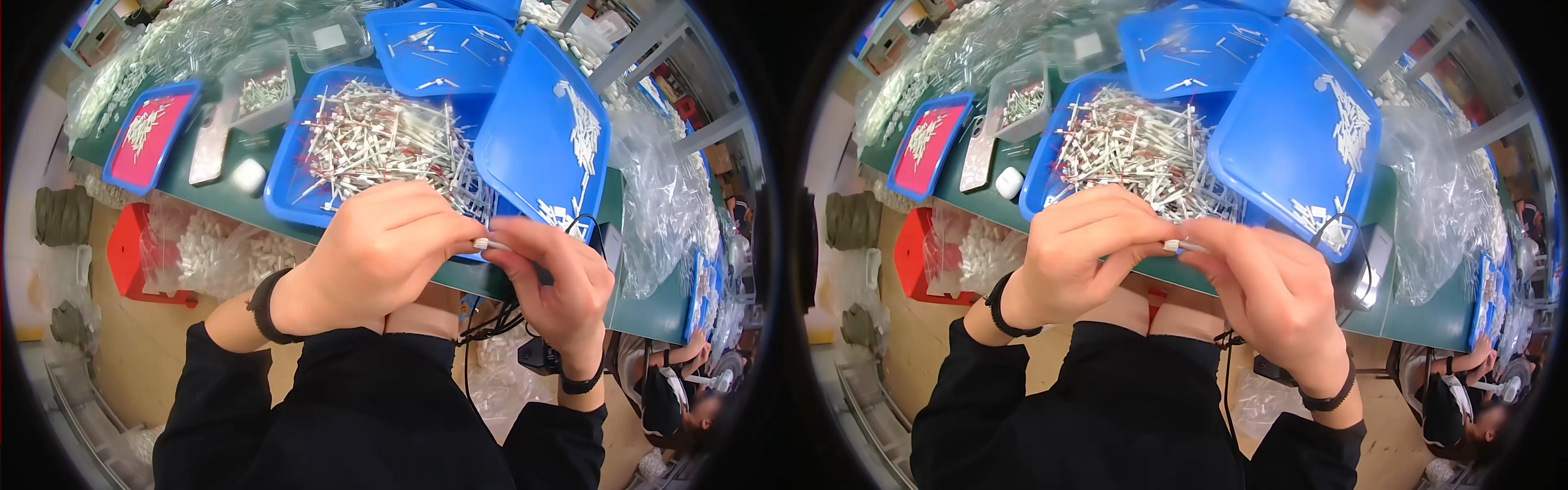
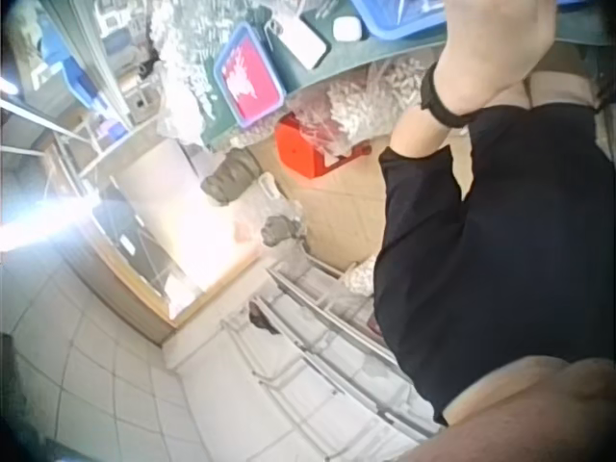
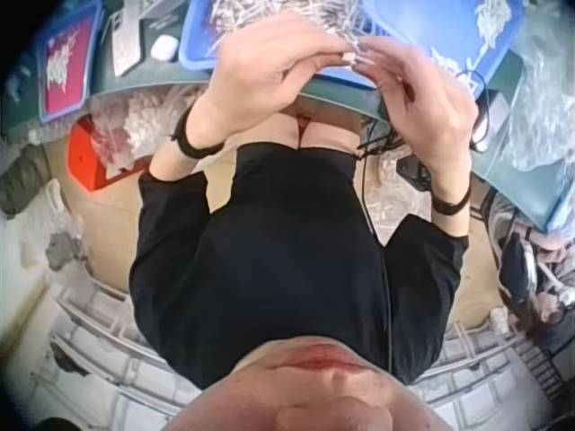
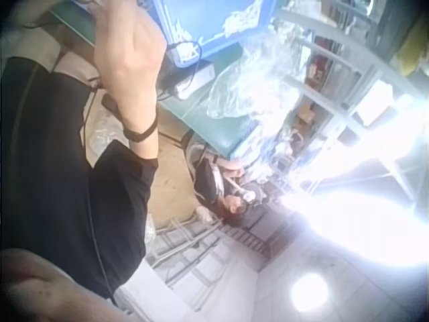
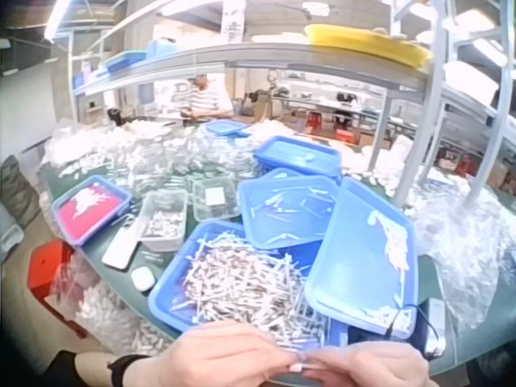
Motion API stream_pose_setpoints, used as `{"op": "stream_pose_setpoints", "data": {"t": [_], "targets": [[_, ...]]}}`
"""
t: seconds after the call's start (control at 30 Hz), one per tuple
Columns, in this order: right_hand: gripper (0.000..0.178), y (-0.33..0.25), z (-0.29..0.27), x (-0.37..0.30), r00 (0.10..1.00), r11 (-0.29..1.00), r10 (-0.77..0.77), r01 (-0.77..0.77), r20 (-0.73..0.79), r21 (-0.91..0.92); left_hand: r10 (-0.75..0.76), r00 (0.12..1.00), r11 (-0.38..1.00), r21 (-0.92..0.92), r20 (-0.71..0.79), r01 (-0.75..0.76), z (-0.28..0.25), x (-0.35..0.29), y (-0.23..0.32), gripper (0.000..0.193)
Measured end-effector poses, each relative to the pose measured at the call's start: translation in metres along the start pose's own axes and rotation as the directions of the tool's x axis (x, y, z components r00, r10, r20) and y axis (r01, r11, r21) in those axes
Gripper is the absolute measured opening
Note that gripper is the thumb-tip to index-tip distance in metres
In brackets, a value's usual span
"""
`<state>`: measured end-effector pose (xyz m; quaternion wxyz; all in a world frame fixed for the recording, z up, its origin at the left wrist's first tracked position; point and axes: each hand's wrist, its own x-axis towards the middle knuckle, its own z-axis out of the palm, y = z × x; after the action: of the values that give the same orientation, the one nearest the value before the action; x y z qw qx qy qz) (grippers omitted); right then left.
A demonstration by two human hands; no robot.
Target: The person repeatedly picks up small white cylindrical components and thin sticks from blue trays on a table. They insert the sticks into the components by hand and place the assembled units into a separate container. The process is repetitive and performed one item at a time.
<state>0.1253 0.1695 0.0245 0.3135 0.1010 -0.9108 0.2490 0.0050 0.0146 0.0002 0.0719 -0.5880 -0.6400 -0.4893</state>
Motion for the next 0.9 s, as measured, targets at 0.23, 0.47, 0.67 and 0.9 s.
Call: {"op": "stream_pose_setpoints", "data": {"t": [0.23, 0.47, 0.67, 0.9], "targets": [[0.059, 0.015, 0.001, 0.01, 0.995, 0.993, 0.101, -0.099, 0.026, -0.069, -0.052, 0.999, 0.98, 0.191, 0.016, 0.048, -0.014, 0.005, -0.025, 0.016], [0.027, 0.143, -0.072, -0.03, 0.741, 0.718, 0.67, -0.637, 0.031, -0.281, -0.5, 0.866, 0.644, 0.655, -0.031, 0.396, -0.112, 0.01, -0.154, 0.041], [0.027, 0.198, -0.072, -0.058, 0.541, 0.563, 0.814, -0.65, 0.21, -0.51, -0.782, 0.618, 0.392, 0.705, -0.084, 0.592, -0.146, 0.007, -0.254, 0.021], [0.025, 0.209, -0.055, -0.063, 0.562, 0.534, 0.813, -0.617, 0.151, -0.579, -0.626, 0.763, 0.415, 0.758, -0.163, 0.503, -0.131, -0.008, -0.274, 0.016]]}}
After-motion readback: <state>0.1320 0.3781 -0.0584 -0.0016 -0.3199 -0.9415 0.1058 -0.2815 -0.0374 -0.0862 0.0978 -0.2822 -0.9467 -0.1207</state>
